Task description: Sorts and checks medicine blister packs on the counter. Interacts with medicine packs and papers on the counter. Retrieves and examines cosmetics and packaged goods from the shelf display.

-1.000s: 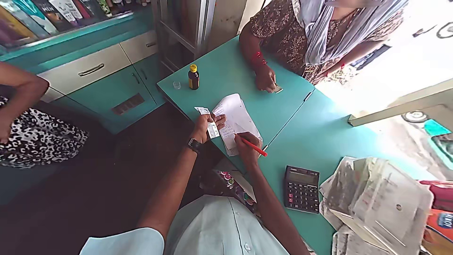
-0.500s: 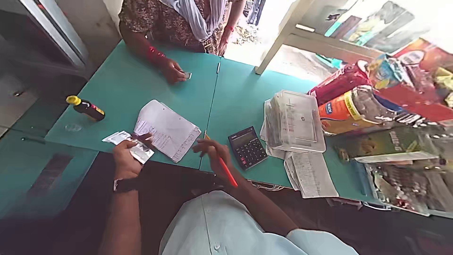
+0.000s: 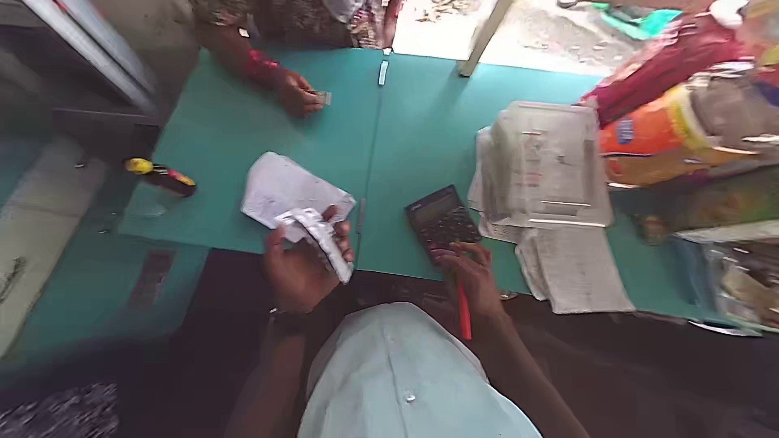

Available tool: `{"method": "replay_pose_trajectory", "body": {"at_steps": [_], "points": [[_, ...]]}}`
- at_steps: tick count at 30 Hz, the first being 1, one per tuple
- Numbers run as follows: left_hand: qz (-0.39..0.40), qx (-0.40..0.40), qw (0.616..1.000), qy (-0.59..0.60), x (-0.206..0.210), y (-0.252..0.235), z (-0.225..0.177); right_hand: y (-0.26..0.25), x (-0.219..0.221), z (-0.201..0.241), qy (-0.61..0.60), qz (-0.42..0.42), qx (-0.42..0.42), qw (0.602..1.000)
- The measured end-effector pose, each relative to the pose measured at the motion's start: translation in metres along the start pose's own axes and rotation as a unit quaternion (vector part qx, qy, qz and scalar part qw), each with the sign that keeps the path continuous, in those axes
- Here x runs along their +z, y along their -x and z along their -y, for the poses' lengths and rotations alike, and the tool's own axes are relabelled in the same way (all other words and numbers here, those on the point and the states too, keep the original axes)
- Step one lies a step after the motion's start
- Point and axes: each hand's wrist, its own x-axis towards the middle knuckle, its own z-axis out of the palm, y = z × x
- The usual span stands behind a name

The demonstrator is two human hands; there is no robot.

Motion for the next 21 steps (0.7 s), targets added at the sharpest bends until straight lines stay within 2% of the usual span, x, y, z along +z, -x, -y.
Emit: {"method": "replay_pose_trajectory", "body": {"at_steps": [2,5,8,11,13,15,17,19,21], "points": [[0.016,0.003,0.999,0.045,-0.002,-0.006,0.006,-0.006,-0.003,0.003,-0.003,0.0,0.022,1.0],[0.059,-0.004,0.993,0.102,-0.006,-0.016,0.013,-0.006,-0.01,-0.016,0.04,0.021,0.079,0.996],[0.086,-0.011,0.992,0.09,-0.005,-0.017,0.017,-0.007,-0.002,-0.029,0.065,0.048,0.125,0.989],[0.111,-0.043,0.99,0.078,-0.005,-0.017,0.021,-0.017,0.012,-0.018,0.084,0.048,0.158,0.983],[0.108,-0.03,0.991,0.073,-0.003,-0.018,0.026,-0.029,0.016,-0.007,0.068,0.037,0.162,0.984],[0.066,0.057,0.996,0.03,0.001,-0.02,0.033,-0.043,0.013,0.016,-0.015,-0.015,0.144,0.989],[-0.013,0.192,0.981,-0.031,0.008,-0.023,0.043,-0.054,0.013,0.048,-0.158,-0.05,0.128,0.978],[-0.049,0.303,0.95,-0.053,0.015,-0.027,0.053,-0.066,0.021,0.075,-0.37,0.003,0.136,0.919],[-0.074,0.355,0.93,-0.058,0.025,-0.027,0.061,-0.077,0.034,0.094,-0.483,0.066,0.164,0.857]]}}
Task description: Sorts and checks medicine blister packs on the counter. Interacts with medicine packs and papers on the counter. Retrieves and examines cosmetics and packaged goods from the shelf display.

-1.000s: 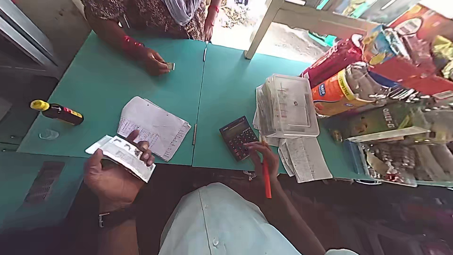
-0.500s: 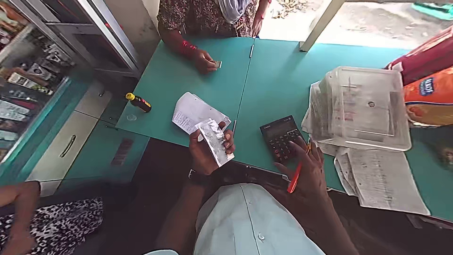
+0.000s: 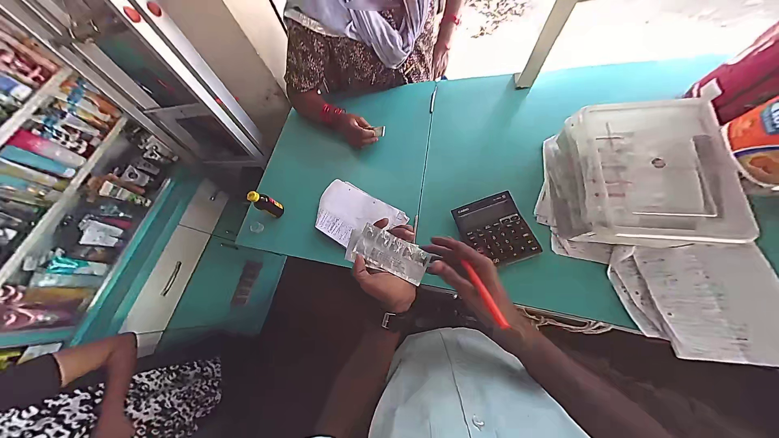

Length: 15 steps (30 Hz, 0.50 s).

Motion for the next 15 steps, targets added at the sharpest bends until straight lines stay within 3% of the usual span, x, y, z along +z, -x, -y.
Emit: {"method": "replay_pose_trajectory", "body": {"at_steps": [5,9,15], "points": [[-0.026,0.077,0.997,-0.007,0.01,0.013,0.005,-0.015,0.02,0.006,-0.037,-0.011,0.004,0.999],[0.032,-0.012,0.999,0.028,0.0,0.022,-0.003,-0.028,-0.003,0.013,0.021,-0.013,-0.029,0.999],[-0.003,-0.079,0.99,-0.114,0.002,0.033,-0.013,-0.039,-0.027,0.025,0.084,0.037,-0.045,0.995]]}}
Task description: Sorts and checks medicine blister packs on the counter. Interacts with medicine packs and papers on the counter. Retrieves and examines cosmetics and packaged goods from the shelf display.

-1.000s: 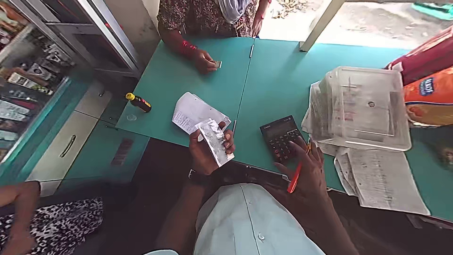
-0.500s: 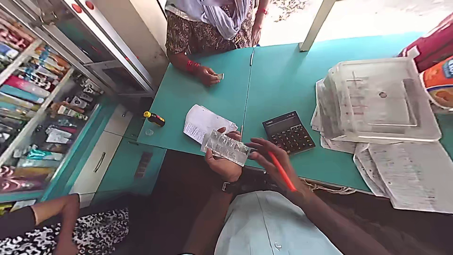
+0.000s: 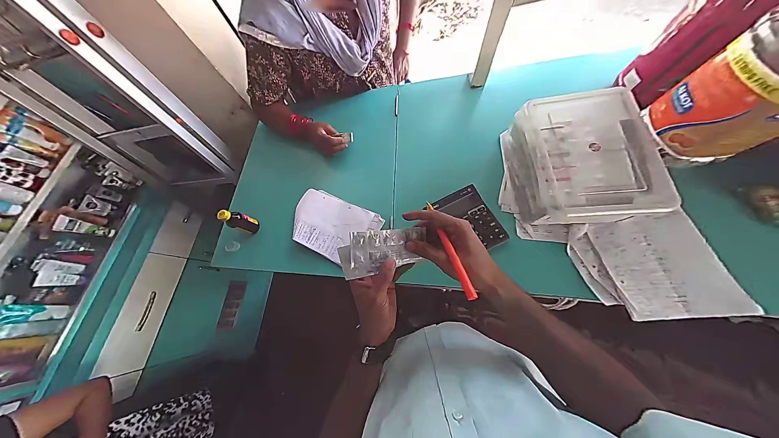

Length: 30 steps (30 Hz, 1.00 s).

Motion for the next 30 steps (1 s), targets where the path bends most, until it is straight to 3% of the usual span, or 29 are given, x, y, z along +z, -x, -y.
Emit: {"method": "replay_pose_trajectory", "body": {"at_steps": [3,5,9,12,15,21,26,30], "points": [[-0.023,0.006,1.0,-0.012,0.005,-0.001,0.001,0.006,0.002,0.0,0.03,-0.027,-0.004,0.999],[-0.034,0.014,0.999,-0.007,0.004,-0.002,-0.001,0.018,-0.009,-0.005,0.126,-0.071,-0.031,0.989],[-0.066,0.021,0.998,-0.004,-0.007,-0.003,-0.008,0.055,-0.057,-0.04,0.359,-0.158,-0.032,0.919],[-0.08,0.017,0.997,-0.014,-0.012,0.0,-0.004,0.085,-0.079,-0.068,0.396,-0.171,0.026,0.902],[-0.08,0.01,0.997,-0.007,-0.02,0.003,-0.004,0.094,-0.069,-0.077,0.382,-0.198,0.039,0.902],[-0.091,-0.003,0.996,-0.012,-0.027,0.009,-0.006,0.11,-0.043,-0.087,0.418,-0.158,-0.091,0.89],[-0.09,-0.007,0.996,-0.017,-0.025,0.008,-0.006,0.107,-0.036,-0.08,0.492,-0.1,-0.065,0.862],[-0.087,-0.006,0.996,-0.019,-0.026,0.006,-0.003,0.112,-0.032,-0.08,0.502,-0.077,-0.1,0.856]]}}
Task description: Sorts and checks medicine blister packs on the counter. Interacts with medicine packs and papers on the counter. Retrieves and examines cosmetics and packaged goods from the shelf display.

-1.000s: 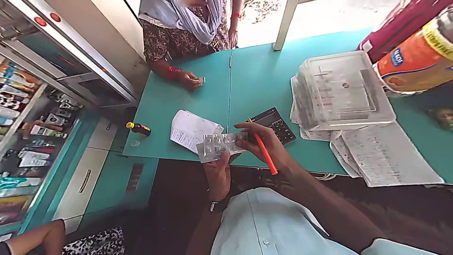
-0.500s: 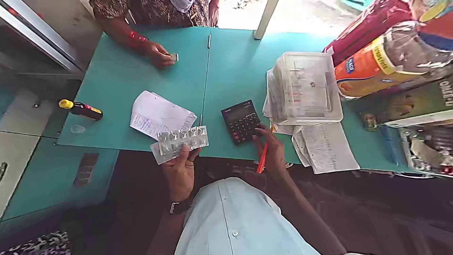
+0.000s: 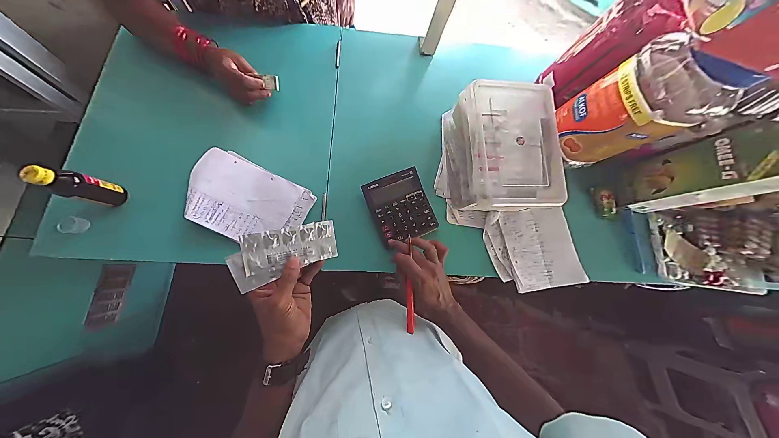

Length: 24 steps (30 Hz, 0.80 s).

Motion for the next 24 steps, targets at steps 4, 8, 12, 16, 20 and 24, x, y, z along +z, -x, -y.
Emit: {"method": "replay_pose_trajectory", "body": {"at_steps": [4,8,12,16,20,24], "points": [[-0.003,-0.002,1.0,-0.003,-0.002,0.0,0.0,-0.009,-0.012,-0.005,-0.013,-0.013,0.026,0.999],[-0.003,-0.003,1.0,0.0,-0.001,0.0,0.002,-0.009,-0.017,-0.019,0.005,-0.009,0.052,0.999],[0.001,-0.001,1.0,0.004,-0.005,-0.001,0.002,-0.001,-0.02,-0.024,-0.004,-0.009,0.035,0.999],[0.001,-0.009,1.0,0.004,-0.003,0.0,0.003,-0.01,-0.025,-0.025,-0.001,-0.018,0.033,0.999],[0.003,-0.011,1.0,0.007,0.0,0.002,0.006,-0.018,-0.026,-0.032,0.007,0.001,0.05,0.999],[-0.002,-0.015,1.0,0.012,0.001,0.005,0.009,-0.031,-0.024,-0.042,0.01,-0.03,0.058,0.998]]}}
